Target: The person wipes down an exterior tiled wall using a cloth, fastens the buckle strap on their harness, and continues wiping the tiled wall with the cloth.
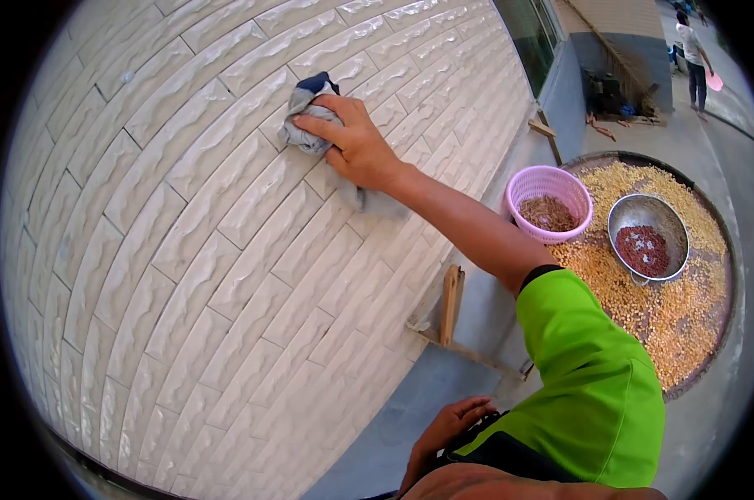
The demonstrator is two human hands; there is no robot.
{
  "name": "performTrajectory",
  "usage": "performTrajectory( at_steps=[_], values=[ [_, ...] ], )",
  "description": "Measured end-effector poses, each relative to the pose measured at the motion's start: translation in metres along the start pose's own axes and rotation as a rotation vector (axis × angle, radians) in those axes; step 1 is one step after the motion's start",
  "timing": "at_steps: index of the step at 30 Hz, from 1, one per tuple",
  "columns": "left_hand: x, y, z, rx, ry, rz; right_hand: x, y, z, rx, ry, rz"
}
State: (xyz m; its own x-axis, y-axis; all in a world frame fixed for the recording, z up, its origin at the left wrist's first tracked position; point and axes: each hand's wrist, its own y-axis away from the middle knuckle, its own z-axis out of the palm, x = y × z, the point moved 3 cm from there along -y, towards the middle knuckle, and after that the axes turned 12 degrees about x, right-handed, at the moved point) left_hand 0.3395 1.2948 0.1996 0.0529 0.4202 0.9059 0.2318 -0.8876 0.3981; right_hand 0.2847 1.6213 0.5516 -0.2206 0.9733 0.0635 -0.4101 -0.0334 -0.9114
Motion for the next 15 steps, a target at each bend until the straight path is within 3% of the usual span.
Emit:
performTrajectory(
  at_steps=[2, 6, 11, 13, 15],
  values=[
    [0.004, 0.005, 0.0, 0.023, 0.048, -0.106, 0.011, -0.01, 0.004, -0.032, -0.025, -0.088],
    [-0.008, 0.004, -0.009, 0.045, -0.051, -0.015, 0.085, -0.013, -0.017, 0.163, 0.25, 0.019],
    [-0.015, 0.013, -0.007, 0.055, -0.006, 0.028, 0.162, -0.01, -0.056, 0.343, 0.426, 0.221],
    [-0.005, 0.017, -0.004, 0.067, -0.015, -0.001, 0.172, -0.013, -0.059, 0.391, 0.399, 0.448],
    [-0.001, 0.016, -0.006, 0.079, -0.027, -0.024, 0.169, -0.015, -0.047, 0.359, 0.36, 0.418]
  ],
)
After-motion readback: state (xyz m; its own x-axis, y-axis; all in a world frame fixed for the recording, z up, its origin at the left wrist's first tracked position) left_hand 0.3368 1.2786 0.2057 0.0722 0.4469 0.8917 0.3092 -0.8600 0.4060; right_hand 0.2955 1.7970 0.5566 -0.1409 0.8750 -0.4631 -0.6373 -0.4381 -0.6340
